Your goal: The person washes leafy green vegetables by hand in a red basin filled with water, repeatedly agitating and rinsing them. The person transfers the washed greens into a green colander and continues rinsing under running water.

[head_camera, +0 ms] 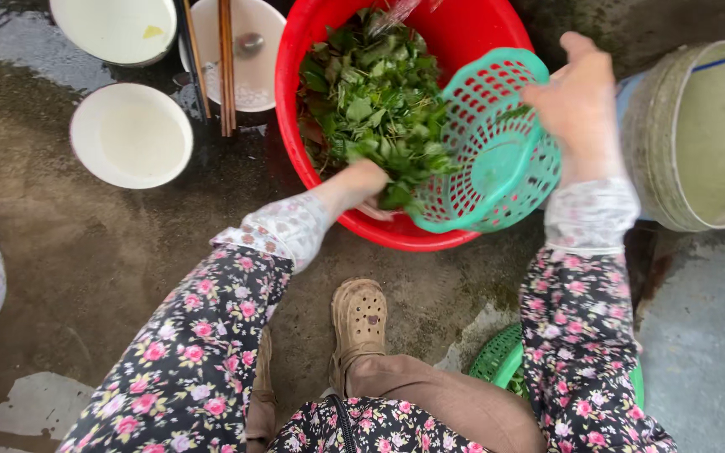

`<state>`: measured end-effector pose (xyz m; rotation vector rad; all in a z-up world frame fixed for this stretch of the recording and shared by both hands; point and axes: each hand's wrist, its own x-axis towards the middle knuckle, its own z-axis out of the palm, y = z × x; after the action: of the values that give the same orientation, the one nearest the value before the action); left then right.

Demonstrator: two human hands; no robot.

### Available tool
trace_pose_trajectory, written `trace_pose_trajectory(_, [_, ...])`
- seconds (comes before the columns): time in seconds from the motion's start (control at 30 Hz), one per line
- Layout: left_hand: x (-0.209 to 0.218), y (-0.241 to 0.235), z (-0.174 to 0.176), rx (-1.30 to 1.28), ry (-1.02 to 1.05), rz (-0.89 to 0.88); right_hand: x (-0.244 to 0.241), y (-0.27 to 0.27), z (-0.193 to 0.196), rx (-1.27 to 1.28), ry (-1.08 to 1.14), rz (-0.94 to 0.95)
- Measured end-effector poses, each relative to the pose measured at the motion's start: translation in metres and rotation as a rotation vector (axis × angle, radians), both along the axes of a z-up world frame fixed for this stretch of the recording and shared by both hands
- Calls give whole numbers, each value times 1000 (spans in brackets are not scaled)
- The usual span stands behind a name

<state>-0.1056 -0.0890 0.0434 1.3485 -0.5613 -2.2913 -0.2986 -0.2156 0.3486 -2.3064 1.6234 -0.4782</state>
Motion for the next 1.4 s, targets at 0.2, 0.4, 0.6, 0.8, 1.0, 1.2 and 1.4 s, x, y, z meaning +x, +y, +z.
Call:
trace_pose_trajectory(0.2, [69, -16, 0, -654, -1046, -293, 9, 25, -1, -638, 495, 195])
trace_pose_trajectory(0.4, [113, -39, 117, -920, -930, 243, 21, 41, 33, -638, -29, 271])
trace_pose_trajectory(0.6, [137, -24, 220, -719, -591, -92, 48, 42, 33, -688, -294, 241])
trace_pose_trajectory(0.8, [170, -10, 218, -1348, -582, 123, 91, 23, 27, -797, -325, 322])
trace_pose_trajectory(1.0, [186, -4, 220, -863, -1186, 429, 128, 18, 12, -899, -335, 265])
trace_pose_trajectory(1.2, [206, 31, 258, -675, -950, 587, 149, 15, -59, -602, -8, 261])
trace_pose_trajectory(1.4, [209, 50, 272, -725, -1068, 606, 173, -4, -93, -687, 353, 264])
